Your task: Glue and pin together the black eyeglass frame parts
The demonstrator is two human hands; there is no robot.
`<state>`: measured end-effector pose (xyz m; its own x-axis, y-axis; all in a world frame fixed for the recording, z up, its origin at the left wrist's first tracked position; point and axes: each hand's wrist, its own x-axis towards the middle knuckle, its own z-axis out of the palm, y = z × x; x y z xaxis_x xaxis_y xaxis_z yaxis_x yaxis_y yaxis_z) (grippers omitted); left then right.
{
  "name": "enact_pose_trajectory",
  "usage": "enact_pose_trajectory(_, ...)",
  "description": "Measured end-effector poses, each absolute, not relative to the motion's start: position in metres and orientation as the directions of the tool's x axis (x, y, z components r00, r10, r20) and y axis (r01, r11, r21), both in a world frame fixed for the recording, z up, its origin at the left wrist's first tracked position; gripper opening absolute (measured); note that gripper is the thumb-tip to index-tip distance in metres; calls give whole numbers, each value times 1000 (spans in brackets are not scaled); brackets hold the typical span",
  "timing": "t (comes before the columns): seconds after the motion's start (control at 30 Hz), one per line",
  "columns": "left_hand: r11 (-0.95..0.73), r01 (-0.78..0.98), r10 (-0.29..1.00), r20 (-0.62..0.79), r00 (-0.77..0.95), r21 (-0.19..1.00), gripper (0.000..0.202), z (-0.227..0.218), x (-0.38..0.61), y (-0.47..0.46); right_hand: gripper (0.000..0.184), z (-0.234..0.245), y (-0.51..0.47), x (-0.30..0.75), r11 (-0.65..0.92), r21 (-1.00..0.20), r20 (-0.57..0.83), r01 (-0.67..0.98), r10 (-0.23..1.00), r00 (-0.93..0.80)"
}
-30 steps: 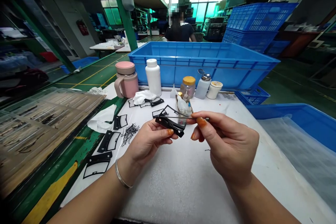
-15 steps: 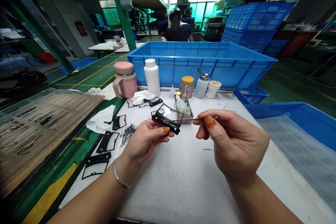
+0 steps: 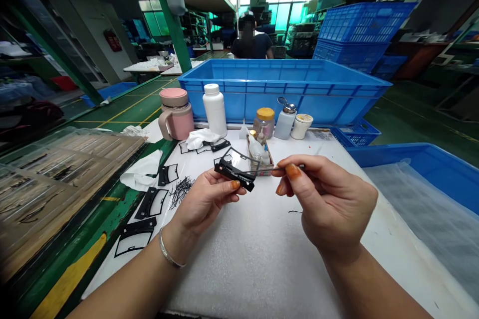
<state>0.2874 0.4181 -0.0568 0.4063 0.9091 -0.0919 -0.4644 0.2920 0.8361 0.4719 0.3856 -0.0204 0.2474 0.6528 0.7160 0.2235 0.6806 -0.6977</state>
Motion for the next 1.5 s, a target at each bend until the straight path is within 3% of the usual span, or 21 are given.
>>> enact_pose_trajectory(0.23,295,-461,913,-104,394,837,24,-57,288,418,9,-18,387,470,701,-678,732,221,617,288)
enact_pose_trajectory(0.5,293,-470,910,-92,405,833,22,-56,288,418,10,-20,386,470,678,-698,716,230,655,240)
enact_pose_trajectory(0.9,291,-470,915,-99,392,833,23,-57,288,418,16,-15,390,470,746,-636,764,200,572,297)
enact_pose_trajectory(1.0,268,-519,941,-105,322,812,22,-55,287,419,16,-13,396,475,798,-584,787,149,513,341)
enact_pose_trajectory(1.1,190,-606,981,-128,145,772,24,-53,284,422,12,-16,408,483,815,-557,788,160,457,413)
enact_pose_trajectory(1.17,127,-648,990,-134,39,751,26,-51,282,423,6,-21,417,489,767,-608,769,205,505,393)
enact_pose_trajectory(1.3,69,-661,993,-118,-30,748,29,-50,280,425,14,-32,436,493,634,-663,743,399,622,247)
enact_pose_trajectory(1.5,59,-636,996,-91,-18,769,29,-51,282,425,16,-46,459,485,477,-507,672,718,741,-17)
